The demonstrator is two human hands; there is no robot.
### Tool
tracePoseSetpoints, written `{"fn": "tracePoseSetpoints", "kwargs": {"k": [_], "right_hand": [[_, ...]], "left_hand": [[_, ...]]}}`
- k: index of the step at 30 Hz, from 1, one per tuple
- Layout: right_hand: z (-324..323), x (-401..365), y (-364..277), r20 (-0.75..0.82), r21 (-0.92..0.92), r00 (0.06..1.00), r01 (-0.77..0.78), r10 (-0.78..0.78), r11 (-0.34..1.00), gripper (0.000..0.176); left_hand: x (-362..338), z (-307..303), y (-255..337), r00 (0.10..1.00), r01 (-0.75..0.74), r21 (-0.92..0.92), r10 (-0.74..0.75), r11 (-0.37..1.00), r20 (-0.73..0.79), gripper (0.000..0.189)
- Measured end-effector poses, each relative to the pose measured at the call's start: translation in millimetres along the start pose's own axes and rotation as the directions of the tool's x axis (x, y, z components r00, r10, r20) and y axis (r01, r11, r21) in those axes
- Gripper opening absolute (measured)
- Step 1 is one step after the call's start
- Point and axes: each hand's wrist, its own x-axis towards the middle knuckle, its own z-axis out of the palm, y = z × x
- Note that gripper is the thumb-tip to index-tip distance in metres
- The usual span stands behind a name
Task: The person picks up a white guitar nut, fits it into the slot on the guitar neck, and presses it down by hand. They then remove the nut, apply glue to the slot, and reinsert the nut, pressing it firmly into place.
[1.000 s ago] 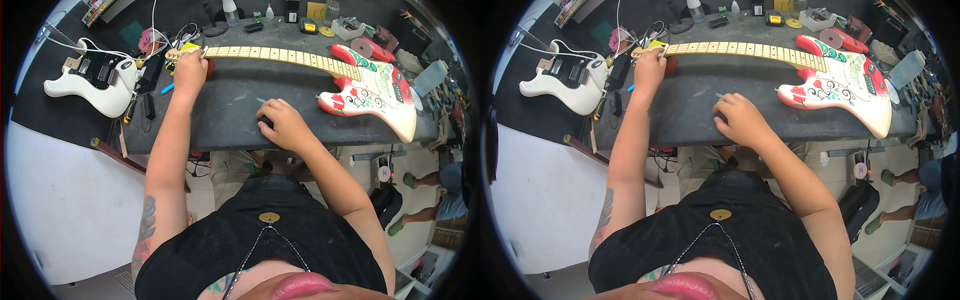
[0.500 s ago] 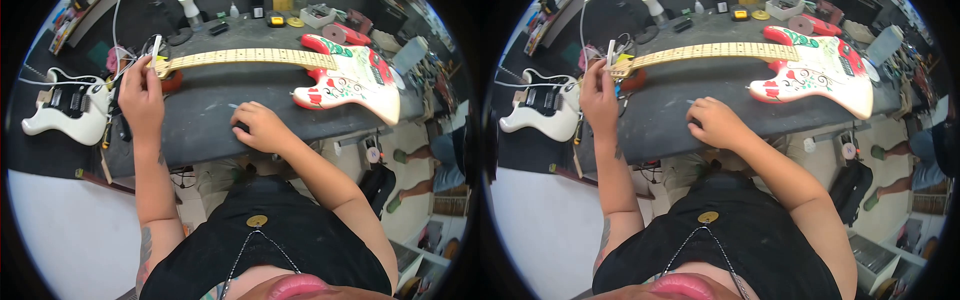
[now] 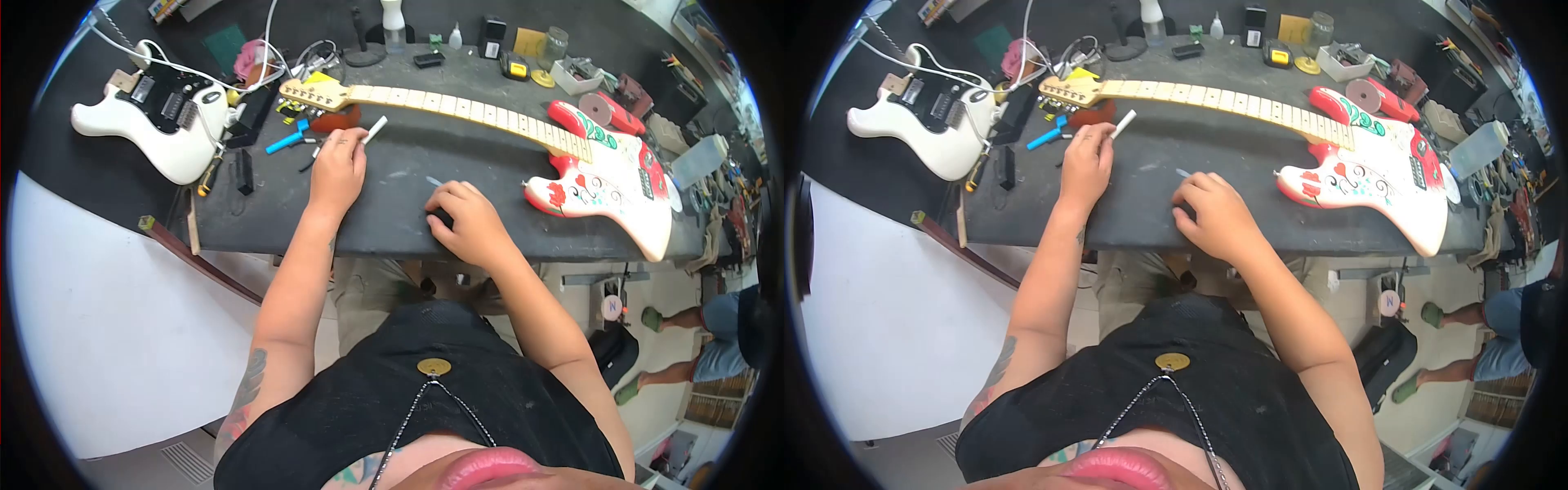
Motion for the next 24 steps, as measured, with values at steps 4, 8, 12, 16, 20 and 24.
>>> {"fn": "tracePoseSetpoints", "kwargs": {"k": [4, 8, 12, 16, 20, 24], "right_hand": [[-1, 0, 1, 0.045, -0.009, 0.998, -0.033, 0.034, 0.999, 0.016], [-1, 1, -2, 0.016, -0.006, 1.000, -0.012, 0.012, 1.000, 0.015], [0, -1, -1, -0.003, -0.014, 1.000, -0.017, 0.017, 1.000, 0.014], [-1, -1, 0, 0.002, -0.009, 1.000, -0.016, 0.016, 1.000, 0.014], [-1, 0, 1, 0.020, 0.010, 0.999, -0.035, 0.035, 0.999, 0.014], [-3, 2, 2, 0.018, 0.017, 0.999, -0.039, 0.039, 0.999, 0.014]], "left_hand": [[51, -18, -10, 0.986, 0.039, 0.157, -0.013, 0.987, -0.165, 0.028], [77, -7, -36, 0.991, -0.030, 0.238, 0.060, 0.971, -0.120, 0.026], [76, -2, -28, 0.996, 0.046, 0.292, -0.023, 0.955, -0.083, 0.027], [74, 0, -26, 0.996, 0.050, 0.282, -0.029, 0.958, -0.079, 0.027], [74, -1, -25, 0.996, 0.040, 0.308, -0.015, 0.951, -0.083, 0.027], [73, -3, -23, 0.997, 0.030, 0.332, -0.006, 0.943, -0.073, 0.027]]}}
